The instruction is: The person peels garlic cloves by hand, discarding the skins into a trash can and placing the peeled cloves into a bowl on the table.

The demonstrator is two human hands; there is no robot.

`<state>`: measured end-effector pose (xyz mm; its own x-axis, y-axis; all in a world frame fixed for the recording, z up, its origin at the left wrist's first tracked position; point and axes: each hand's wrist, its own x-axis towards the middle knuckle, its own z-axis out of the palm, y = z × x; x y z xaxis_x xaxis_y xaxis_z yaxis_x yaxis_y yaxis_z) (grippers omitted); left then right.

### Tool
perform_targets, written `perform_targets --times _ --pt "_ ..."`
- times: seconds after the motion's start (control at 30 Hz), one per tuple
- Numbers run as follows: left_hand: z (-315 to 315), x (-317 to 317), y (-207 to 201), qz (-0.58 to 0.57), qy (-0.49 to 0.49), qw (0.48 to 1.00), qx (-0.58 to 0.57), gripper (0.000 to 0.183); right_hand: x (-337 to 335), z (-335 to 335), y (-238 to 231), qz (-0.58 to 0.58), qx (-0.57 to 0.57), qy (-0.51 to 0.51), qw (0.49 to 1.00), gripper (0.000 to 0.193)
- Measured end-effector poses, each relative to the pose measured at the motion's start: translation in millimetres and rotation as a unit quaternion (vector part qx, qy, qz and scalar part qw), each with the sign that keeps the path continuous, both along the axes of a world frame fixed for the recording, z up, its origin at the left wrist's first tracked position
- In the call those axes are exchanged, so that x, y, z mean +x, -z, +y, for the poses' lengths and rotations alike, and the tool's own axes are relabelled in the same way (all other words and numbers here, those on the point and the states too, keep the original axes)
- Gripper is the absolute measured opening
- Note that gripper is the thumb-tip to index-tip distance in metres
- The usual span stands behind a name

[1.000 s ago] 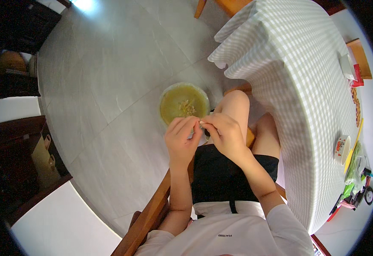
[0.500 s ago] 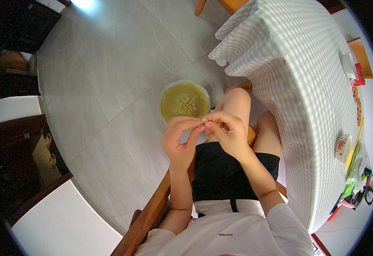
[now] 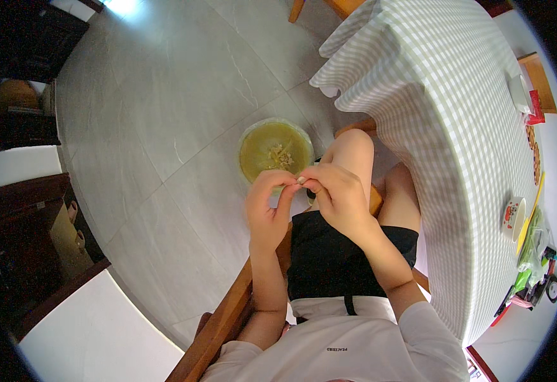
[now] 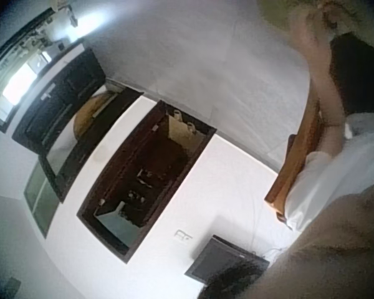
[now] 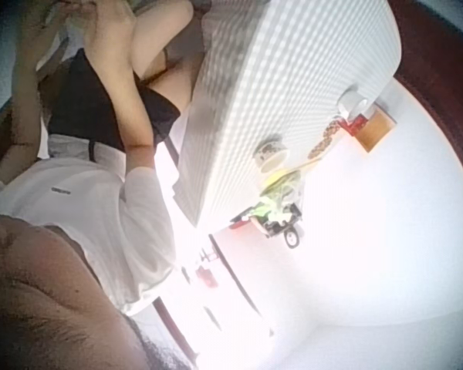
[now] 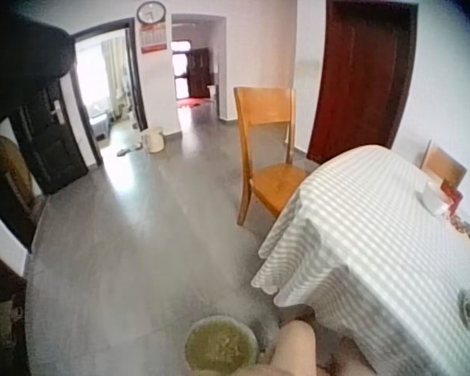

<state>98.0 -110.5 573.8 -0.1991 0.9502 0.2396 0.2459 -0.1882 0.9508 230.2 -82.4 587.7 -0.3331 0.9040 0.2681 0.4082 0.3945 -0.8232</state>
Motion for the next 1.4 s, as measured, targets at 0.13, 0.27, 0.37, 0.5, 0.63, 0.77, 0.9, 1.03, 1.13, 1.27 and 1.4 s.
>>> perform_targets --times 0.13,0.27,0.37,0.5,0.63,0.77,0.9,1.03,1.13,1.27,1.4 --pt "-2.7 6.3 6.2 -0.03 0.0 0.999 -0.042 0.003 -1.3 -2.3 2.1 -0.066 0.063 0.015 0.996 0.02" --pt "-4.4 9.3 16.9 -0.059 -0.009 0.996 -0.059 0.003 -2.3 -2.9 3.0 -0.068 0.062 0.024 0.995 0.02" --pt "-5.1 7.8 18.8 -0.063 0.004 0.996 -0.065 0.003 -2.0 -2.7 3.9 -0.067 0.044 0.021 0.997 0.018" --pt "-8.4 9.2 17.8 -0.133 0.013 0.986 -0.103 0.003 -2.7 -1.6 5.4 -0.032 0.025 0.024 0.999 0.017" --pt "-8.2 14.1 15.5 -0.099 0.021 0.993 -0.063 0.003 -4.0 0.2 -0.1 0.075 -0.149 0.024 0.986 0.012" --pt "-4.6 12.6 20.0 -0.194 -0.045 0.979 -0.035 0.002 -2.0 0.6 4.9 0.216 -0.266 0.006 0.94 0.01" --pt "8.6 -3.8 46.6 -0.114 -0.124 0.979 -0.112 0.005 0.7 2.5 3.3 0.311 -0.344 -0.035 0.885 0.013" --pt "30.9 -7.5 100.5 0.048 -0.157 0.975 -0.149 0.007 3.7 1.8 4.8 0.357 -0.413 -0.045 0.837 0.013" --pt "37.4 -4.6 144.8 0.096 -0.143 0.964 -0.202 0.008 5.2 0.9 10.1 0.37 -0.404 -0.063 0.834 0.013" --pt "33.3 -16.2 193.2 0.237 -0.091 0.935 -0.247 0.014 -2.5 -1.3 3.5 0.371 -0.422 -0.059 0.825 0.012" --pt "27.3 -9.2 185.1 0.509 -0.243 0.826 0.013 0.019 -1.5 -2.7 8.6 0.364 -0.392 -0.061 0.843 0.013"
